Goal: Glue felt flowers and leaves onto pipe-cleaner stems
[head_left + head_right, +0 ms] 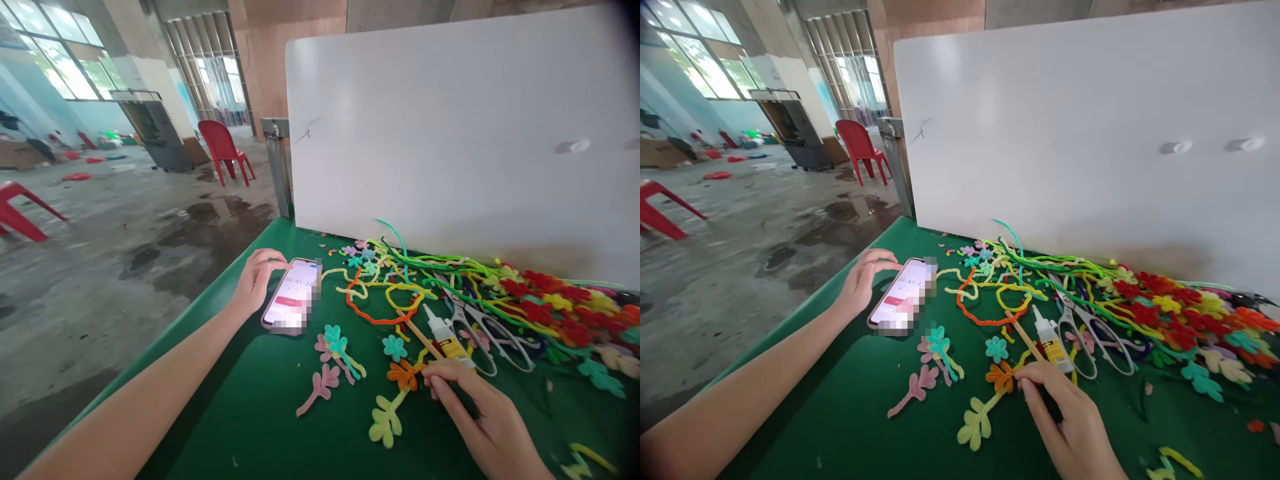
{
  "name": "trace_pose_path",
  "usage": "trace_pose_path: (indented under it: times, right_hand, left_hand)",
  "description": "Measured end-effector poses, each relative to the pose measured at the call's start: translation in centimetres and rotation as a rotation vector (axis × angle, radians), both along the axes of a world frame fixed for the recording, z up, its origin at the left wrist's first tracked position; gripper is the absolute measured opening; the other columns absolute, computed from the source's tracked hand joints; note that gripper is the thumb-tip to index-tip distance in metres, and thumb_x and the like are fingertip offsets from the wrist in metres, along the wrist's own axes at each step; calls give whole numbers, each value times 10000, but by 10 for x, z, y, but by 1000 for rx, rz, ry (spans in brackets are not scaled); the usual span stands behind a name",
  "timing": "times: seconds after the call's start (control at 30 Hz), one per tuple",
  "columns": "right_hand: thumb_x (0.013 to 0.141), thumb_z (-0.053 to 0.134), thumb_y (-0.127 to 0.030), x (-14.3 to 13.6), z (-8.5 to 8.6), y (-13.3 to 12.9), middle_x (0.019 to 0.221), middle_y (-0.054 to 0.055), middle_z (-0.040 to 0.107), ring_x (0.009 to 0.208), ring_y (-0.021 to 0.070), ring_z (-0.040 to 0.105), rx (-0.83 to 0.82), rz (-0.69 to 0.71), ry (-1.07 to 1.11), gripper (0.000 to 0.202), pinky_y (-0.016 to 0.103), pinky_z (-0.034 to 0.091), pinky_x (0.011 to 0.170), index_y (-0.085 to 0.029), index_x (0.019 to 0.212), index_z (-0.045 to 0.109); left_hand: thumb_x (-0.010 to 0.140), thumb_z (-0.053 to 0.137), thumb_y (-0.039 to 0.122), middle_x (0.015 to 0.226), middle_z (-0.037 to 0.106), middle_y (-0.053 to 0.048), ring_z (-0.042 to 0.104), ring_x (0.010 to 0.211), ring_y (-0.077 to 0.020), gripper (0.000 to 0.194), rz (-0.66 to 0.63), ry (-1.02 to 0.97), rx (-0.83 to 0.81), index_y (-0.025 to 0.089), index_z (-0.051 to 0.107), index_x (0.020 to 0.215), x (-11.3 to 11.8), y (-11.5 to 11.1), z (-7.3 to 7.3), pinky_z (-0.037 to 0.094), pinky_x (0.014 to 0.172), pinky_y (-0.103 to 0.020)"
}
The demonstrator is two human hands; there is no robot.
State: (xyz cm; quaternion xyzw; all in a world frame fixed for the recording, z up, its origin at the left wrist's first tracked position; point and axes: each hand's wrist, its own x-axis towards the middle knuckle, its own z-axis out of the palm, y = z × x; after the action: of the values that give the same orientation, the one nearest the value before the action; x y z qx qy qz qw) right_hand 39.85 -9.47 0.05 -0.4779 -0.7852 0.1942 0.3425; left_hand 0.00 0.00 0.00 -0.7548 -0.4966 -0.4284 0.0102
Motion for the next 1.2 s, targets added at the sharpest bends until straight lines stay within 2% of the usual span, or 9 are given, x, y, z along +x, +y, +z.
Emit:
trace_pose_path:
  times: [0.17,0.33,0.5,0.57,0.67,0.83,0.9,1.03,1.2]
  right_hand:
    - [923,497,-289,-2,1,-2,899,23,687,748,142,677,32,27,-7,133,203,545,640,-263,971,618]
    - [939,457,-232,-2,4,-2,884,35,682,815,160,681,66,84,-42,148,225,532,628,-246,1000,591]
    - [942,439,-223,-5,5,-3,795,34,665,644,134,628,122,101,-75,170,238,482,540,-214,957,608]
    - [937,440,-220,-6,5,-4,779,37,669,643,136,624,167,101,-94,178,242,490,555,-204,943,617]
    - [925,449,-197,-7,5,-5,787,42,691,702,152,653,267,124,-130,170,259,518,622,-196,931,620]
    - [914,455,-180,-9,3,-6,802,47,718,717,158,674,405,102,-191,169,280,526,673,-196,903,623]
    - [907,464,-171,-9,3,-6,784,46,715,693,154,666,464,83,-234,165,274,512,667,-191,887,627]
    - [895,479,-141,-10,4,-8,682,23,665,613,134,614,626,112,-364,163,268,452,618,-180,835,626]
    - [889,497,-129,-5,13,-14,601,-9,599,548,120,537,772,202,-524,144,295,418,634,-179,824,615]
  left_hand:
    - [998,200,322,967,648,-60,576,967,-211,488,117,7,106,212,675,963,4,-6,3,406,909,-409]
    - [962,283,294,822,624,-64,554,801,-218,378,90,158,219,191,645,999,9,-12,9,382,816,-420]
    - [843,536,373,710,618,-23,512,677,-193,198,-129,432,292,239,666,911,30,-29,22,374,727,-378]
    - [831,565,312,664,599,0,488,638,-173,129,-222,512,343,248,654,899,52,-44,30,369,677,-347]
    - [840,552,222,605,540,9,457,593,-154,118,-499,662,530,196,638,916,97,-78,36,364,612,-326]
    - [836,591,251,601,482,13,419,557,-135,155,-812,615,507,136,650,922,157,-122,24,339,545,-319]
    - [842,585,235,611,490,10,429,569,-139,144,-793,610,479,142,637,938,164,-125,18,336,547,-317]
    - [846,531,155,610,497,18,435,589,-145,131,-631,596,434,151,611,950,162,-122,16,350,593,-318]
    - [839,528,133,614,504,20,442,594,-144,118,-613,598,391,156,606,925,162,-133,18,354,629,-317]
